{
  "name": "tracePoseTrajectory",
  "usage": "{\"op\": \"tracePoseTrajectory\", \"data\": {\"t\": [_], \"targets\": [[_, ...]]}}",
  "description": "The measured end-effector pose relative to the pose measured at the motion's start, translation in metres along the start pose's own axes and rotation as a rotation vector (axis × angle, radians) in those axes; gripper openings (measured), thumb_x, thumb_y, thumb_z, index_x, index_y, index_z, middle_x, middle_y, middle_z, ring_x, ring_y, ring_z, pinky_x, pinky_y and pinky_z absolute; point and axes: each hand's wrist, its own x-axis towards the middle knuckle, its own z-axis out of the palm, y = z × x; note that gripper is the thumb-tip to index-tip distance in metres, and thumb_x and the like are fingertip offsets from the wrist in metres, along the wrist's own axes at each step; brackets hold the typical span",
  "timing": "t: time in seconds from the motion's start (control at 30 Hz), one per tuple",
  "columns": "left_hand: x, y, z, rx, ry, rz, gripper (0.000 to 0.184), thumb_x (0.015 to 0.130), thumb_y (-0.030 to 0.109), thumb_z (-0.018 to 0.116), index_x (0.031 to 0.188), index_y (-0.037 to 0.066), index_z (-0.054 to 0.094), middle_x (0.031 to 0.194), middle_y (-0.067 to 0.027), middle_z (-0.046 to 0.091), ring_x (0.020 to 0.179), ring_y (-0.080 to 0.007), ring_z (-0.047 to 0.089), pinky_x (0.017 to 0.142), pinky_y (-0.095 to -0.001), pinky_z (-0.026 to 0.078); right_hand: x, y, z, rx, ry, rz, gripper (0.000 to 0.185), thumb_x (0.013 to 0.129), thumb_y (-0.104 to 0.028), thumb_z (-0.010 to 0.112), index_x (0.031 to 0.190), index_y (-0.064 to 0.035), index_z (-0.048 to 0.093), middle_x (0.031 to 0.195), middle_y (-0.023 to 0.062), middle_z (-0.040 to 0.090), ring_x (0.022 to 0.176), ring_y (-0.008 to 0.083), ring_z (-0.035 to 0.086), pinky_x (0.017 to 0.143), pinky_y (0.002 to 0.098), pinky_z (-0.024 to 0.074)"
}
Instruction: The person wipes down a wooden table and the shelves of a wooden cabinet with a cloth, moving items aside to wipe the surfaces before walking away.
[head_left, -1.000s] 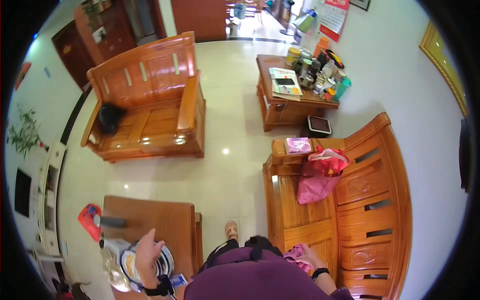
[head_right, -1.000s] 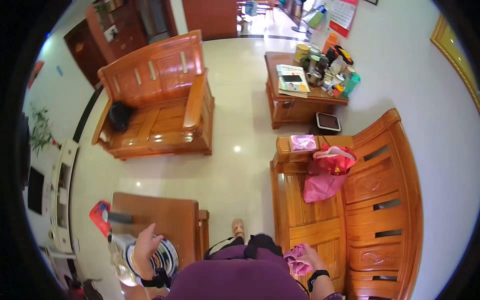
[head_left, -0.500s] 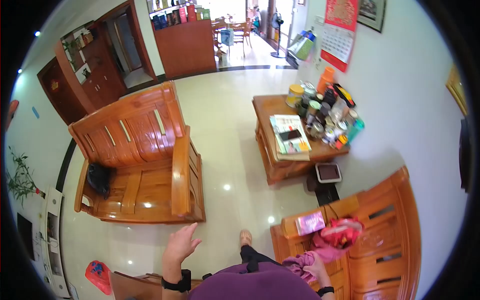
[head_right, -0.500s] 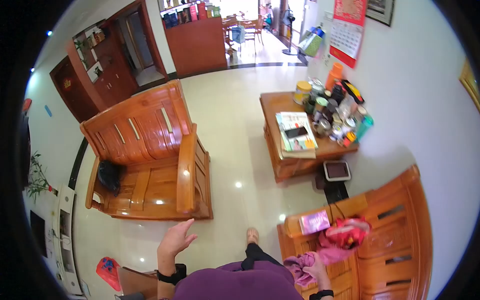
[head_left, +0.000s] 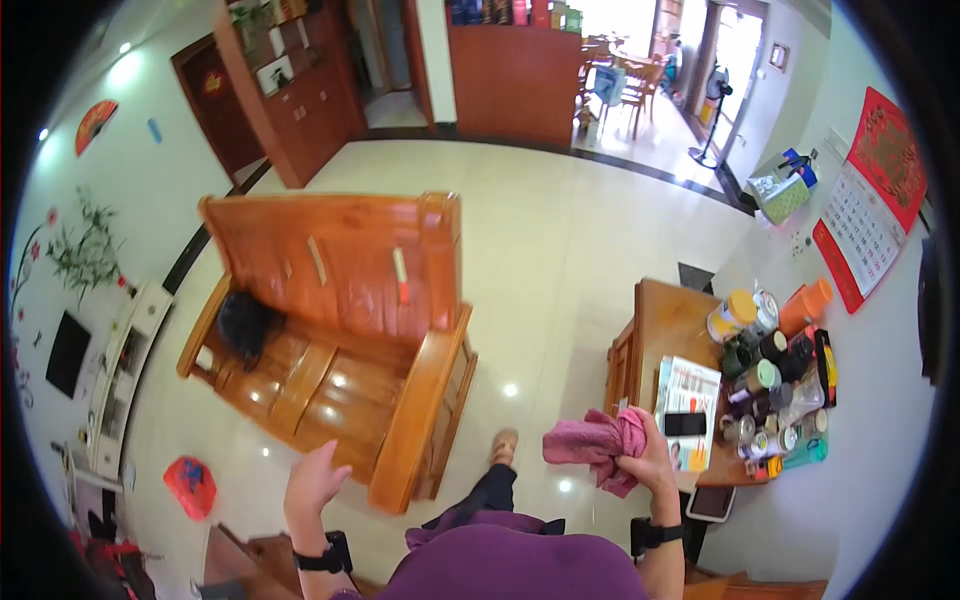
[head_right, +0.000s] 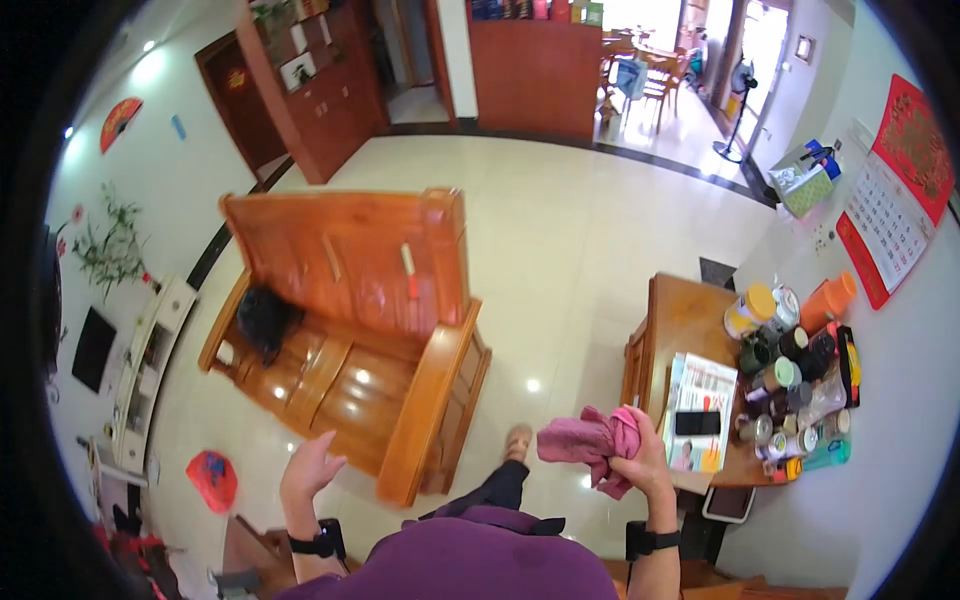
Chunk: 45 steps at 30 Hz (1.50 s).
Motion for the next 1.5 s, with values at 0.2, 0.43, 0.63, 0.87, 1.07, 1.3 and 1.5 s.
{"op": "tracePoseTrajectory", "data": {"t": [0.2, 0.43, 0.63, 0.87, 1.07, 1.3, 1.5], "targets": [[0.197, 0.083, -0.019, 0.117, 0.076, 0.178, 0.057, 0.075, 0.026, 0.071, 0.122, 0.003, 0.050, 0.104, -0.0175, 0.062, 0.096, -0.0351, 0.059, 0.082, -0.0469, 0.046, 0.066, 0.040, -0.054, -0.123, 0.167, 0.312, 0.074, 0.053, -0.008, 0.069, 0.123, -0.0036, 0.047, 0.105, 0.0143, 0.061, 0.099, 0.0247, 0.060, 0.089, 0.0314, 0.0456], [0.384, 0.341, -0.069, -0.170, 0.089, 0.853, 0.051, 0.077, 0.016, 0.069, 0.121, 0.000, 0.050, 0.111, -0.0223, 0.058, 0.098, -0.0379, 0.057, 0.083, -0.0403, 0.048, 0.120, 0.110, -0.087, 0.045, 0.563, 0.485, 0.069, 0.051, -0.008, 0.069, 0.117, -0.0026, 0.049, 0.107, 0.0106, 0.057, 0.099, 0.0222, 0.056, 0.089, 0.0316, 0.0451], [0.529, 0.449, -0.028, -0.080, -0.106, 0.852, 0.048, 0.081, 0.024, 0.065, 0.122, 0.004, 0.050, 0.109, -0.0189, 0.060, 0.100, -0.0359, 0.056, 0.084, -0.0419, 0.047, 0.266, 0.188, -0.120, 0.061, 0.597, 0.565, 0.068, 0.052, -0.009, 0.070, 0.117, -0.0045, 0.049, 0.105, 0.0103, 0.060, 0.099, 0.0210, 0.059, 0.088, 0.0317, 0.0472], [0.684, 0.466, -0.032, 0.104, -0.197, 0.541, 0.056, 0.076, 0.032, 0.069, 0.124, 0.007, 0.050, 0.110, -0.0178, 0.061, 0.102, -0.0342, 0.057, 0.084, -0.0424, 0.048, 0.521, 0.174, -0.193, -0.094, 0.386, 0.456, 0.070, 0.055, -0.016, 0.070, 0.122, -0.0076, 0.048, 0.107, 0.0158, 0.061, 0.102, 0.0274, 0.060, 0.089, 0.0344, 0.0470], [0.798, 0.492, -0.024, 0.109, -0.247, 0.227, 0.061, 0.075, 0.036, 0.069, 0.125, 0.009, 0.050, 0.111, -0.0173, 0.061, 0.103, -0.0343, 0.057, 0.086, -0.0418, 0.048, 0.674, 0.303, -0.217, -0.017, 0.300, 0.411, 0.070, 0.056, -0.018, 0.073, 0.121, -0.0078, 0.049, 0.102, 0.0158, 0.062, 0.099, 0.0288, 0.061, 0.086, 0.0362, 0.0486], [0.996, 0.621, -0.044, 0.261, -0.246, 0.195, 0.055, 0.074, 0.036, 0.071, 0.119, 0.008, 0.055, 0.109, -0.0169, 0.062, 0.101, -0.0329, 0.059, 0.085, -0.0425, 0.049, 0.689, 0.384, -0.205, 0.326, 0.364, 0.934, 0.035, 0.056, 0.003, 0.069, 0.086, -0.0037, 0.050, 0.062, 0.0011, 0.051, 0.057, 0.0115, 0.049, 0.057, 0.0269, 0.0467], [1.127, 0.859, -0.068, 0.183, -0.076, 0.768, 0.050, 0.080, 0.033, 0.065, 0.120, 0.006, 0.053, 0.110, -0.0154, 0.062, 0.099, -0.0332, 0.059, 0.083, -0.0428, 0.048, 0.765, 0.382, -0.229, 0.152, 0.364, 1.179, 0.038, 0.056, 0.000, 0.070, 0.088, -0.0039, 0.051, 0.065, 0.0024, 0.053, 0.059, 0.0128, 0.052, 0.058, 0.0278, 0.0477]]}}
